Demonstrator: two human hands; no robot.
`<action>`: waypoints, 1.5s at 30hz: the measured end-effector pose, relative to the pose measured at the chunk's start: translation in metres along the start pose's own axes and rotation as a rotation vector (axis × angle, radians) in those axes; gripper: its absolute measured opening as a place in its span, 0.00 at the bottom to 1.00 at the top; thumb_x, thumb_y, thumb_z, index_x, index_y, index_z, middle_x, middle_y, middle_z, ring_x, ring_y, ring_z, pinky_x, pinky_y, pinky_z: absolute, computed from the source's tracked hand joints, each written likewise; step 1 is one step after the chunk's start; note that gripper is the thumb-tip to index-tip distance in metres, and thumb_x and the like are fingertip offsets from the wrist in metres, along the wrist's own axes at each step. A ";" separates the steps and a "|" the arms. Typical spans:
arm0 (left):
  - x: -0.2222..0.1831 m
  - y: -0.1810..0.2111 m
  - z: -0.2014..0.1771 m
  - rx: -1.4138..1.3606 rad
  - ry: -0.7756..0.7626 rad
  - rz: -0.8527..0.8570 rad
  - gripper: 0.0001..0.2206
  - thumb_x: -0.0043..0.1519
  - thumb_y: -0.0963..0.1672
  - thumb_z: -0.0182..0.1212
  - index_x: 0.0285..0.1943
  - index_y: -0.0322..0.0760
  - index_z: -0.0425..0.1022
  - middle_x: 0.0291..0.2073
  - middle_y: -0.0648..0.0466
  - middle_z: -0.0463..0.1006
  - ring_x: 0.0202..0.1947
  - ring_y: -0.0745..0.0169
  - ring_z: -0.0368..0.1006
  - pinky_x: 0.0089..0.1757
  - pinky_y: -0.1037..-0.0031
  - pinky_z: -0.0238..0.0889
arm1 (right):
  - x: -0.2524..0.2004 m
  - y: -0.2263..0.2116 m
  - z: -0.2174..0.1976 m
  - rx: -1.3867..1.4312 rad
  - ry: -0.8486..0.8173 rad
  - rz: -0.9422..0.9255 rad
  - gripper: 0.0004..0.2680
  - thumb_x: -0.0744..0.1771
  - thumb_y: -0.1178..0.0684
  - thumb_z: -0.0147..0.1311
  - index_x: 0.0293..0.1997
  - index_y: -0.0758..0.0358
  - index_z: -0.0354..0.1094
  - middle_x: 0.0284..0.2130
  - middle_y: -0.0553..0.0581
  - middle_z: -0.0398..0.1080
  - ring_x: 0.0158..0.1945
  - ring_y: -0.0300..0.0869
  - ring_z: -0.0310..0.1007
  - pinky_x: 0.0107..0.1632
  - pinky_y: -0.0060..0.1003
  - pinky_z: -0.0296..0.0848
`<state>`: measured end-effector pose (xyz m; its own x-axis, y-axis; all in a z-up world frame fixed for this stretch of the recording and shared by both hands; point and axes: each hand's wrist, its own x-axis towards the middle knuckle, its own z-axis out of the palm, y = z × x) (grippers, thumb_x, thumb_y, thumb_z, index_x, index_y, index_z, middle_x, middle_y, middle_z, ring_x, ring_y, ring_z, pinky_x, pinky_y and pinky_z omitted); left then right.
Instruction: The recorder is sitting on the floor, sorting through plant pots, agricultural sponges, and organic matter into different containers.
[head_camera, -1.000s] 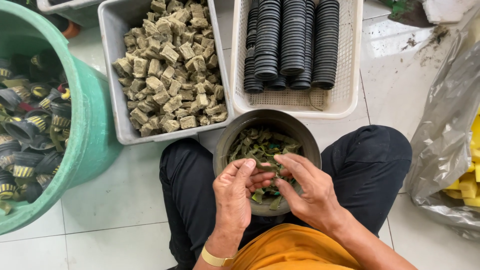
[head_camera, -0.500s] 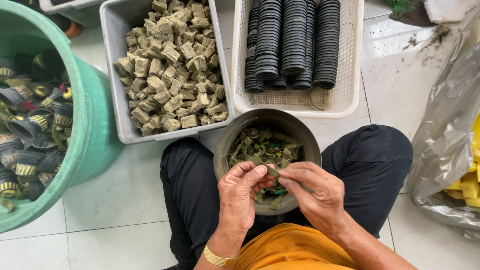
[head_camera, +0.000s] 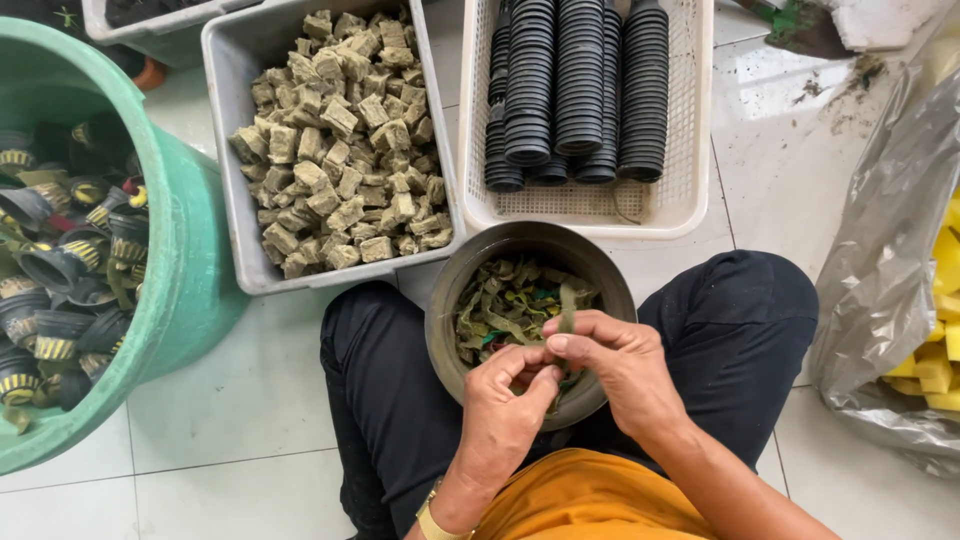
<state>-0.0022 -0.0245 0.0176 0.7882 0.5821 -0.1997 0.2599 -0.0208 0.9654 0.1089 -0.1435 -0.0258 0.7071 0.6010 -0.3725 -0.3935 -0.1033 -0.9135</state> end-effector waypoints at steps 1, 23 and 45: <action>0.000 0.000 0.000 -0.042 -0.033 -0.065 0.06 0.58 0.38 0.66 0.42 0.28 0.83 0.30 0.60 0.80 0.27 0.78 0.72 0.31 0.83 0.67 | 0.000 0.002 -0.003 0.102 0.020 0.050 0.06 0.63 0.60 0.63 0.41 0.72 0.78 0.33 0.53 0.77 0.34 0.35 0.72 0.38 0.30 0.72; 0.010 0.016 0.000 -0.336 0.096 -0.232 0.07 0.61 0.40 0.66 0.42 0.26 0.84 0.30 0.56 0.78 0.29 0.72 0.72 0.32 0.80 0.68 | -0.015 -0.068 0.021 -1.098 0.055 -0.915 0.10 0.60 0.63 0.61 0.44 0.70 0.74 0.28 0.57 0.72 0.31 0.48 0.72 0.34 0.39 0.72; 0.024 0.003 -0.044 -0.625 0.395 -0.200 0.08 0.62 0.39 0.66 0.44 0.23 0.80 0.29 0.46 0.82 0.27 0.57 0.81 0.31 0.71 0.77 | -0.016 -0.032 -0.034 -0.287 -0.044 0.211 0.08 0.66 0.54 0.59 0.39 0.67 0.82 0.22 0.52 0.77 0.26 0.33 0.71 0.30 0.29 0.70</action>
<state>-0.0067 0.0248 0.0232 0.4711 0.7760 -0.4194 -0.0796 0.5110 0.8559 0.1300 -0.1762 0.0037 0.5994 0.5756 -0.5563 -0.3426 -0.4437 -0.8281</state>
